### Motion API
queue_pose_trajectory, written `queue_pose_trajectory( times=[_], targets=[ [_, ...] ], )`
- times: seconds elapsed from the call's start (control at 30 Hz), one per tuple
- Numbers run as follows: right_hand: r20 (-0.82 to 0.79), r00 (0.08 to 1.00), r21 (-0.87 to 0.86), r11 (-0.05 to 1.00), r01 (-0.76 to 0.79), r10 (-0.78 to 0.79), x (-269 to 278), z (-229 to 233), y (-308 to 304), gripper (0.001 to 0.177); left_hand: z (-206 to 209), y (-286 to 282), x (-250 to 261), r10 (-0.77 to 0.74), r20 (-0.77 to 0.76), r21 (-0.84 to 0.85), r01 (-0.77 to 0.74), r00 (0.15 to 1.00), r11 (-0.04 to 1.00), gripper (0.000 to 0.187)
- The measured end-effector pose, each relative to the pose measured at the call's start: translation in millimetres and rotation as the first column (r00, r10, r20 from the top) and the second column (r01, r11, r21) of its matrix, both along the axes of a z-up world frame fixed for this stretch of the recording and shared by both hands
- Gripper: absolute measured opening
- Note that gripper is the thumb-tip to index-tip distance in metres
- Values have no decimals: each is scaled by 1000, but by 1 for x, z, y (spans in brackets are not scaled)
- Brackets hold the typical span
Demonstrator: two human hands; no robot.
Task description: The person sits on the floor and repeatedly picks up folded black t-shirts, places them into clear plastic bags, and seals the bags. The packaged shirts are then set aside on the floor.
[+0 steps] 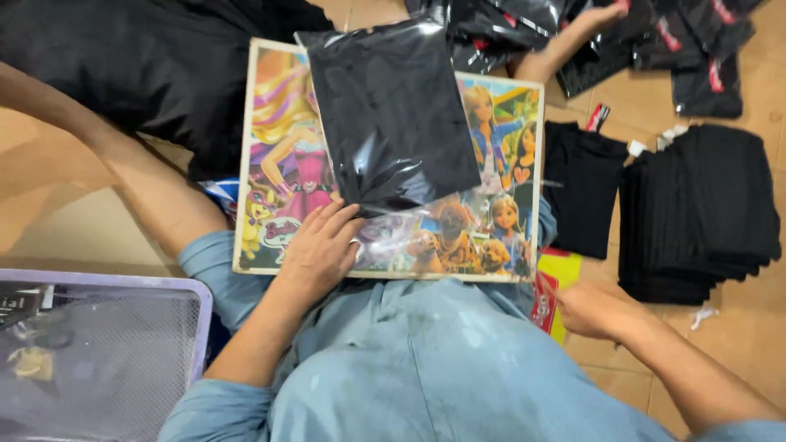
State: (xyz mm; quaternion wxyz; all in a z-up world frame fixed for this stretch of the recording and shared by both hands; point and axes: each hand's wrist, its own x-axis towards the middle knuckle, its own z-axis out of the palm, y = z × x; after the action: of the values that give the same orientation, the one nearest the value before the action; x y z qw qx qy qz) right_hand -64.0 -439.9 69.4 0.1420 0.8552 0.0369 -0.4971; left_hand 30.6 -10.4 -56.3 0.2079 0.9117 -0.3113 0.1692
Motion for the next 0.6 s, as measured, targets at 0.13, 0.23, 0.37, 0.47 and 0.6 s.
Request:
queue_pose_trajectory(
  times=[0.13, 0.23, 0.37, 0.47, 0.6],
  targets=[
    [-245, 968, -19, 999, 40, -44, -53, -48, -54, 20, 27, 24, -18, -131, -147, 94, 146, 980, 985, 42],
    [104, 992, 154, 987, 56, -72, -31, -66, -41, 18, 23, 25, -34, -112, -88, 107, 121, 990, 987, 46],
    [816, 567, 455, 725, -517, -108, 17, -56, 8, 47, 20, 20, -44, -96, 7, 94, 95, 995, 991, 38],
    [893, 446, 393, 592, -704, -62, 35, -68, 43, 61, 18, 19, -42, -101, 11, 36, 101, 995, 994, 25],
    [881, 466, 431, 538, -724, -79, 47, -87, 45, 63, 2, 24, -40, -96, -8, -2, 96, 995, 995, 19]
  ],
)
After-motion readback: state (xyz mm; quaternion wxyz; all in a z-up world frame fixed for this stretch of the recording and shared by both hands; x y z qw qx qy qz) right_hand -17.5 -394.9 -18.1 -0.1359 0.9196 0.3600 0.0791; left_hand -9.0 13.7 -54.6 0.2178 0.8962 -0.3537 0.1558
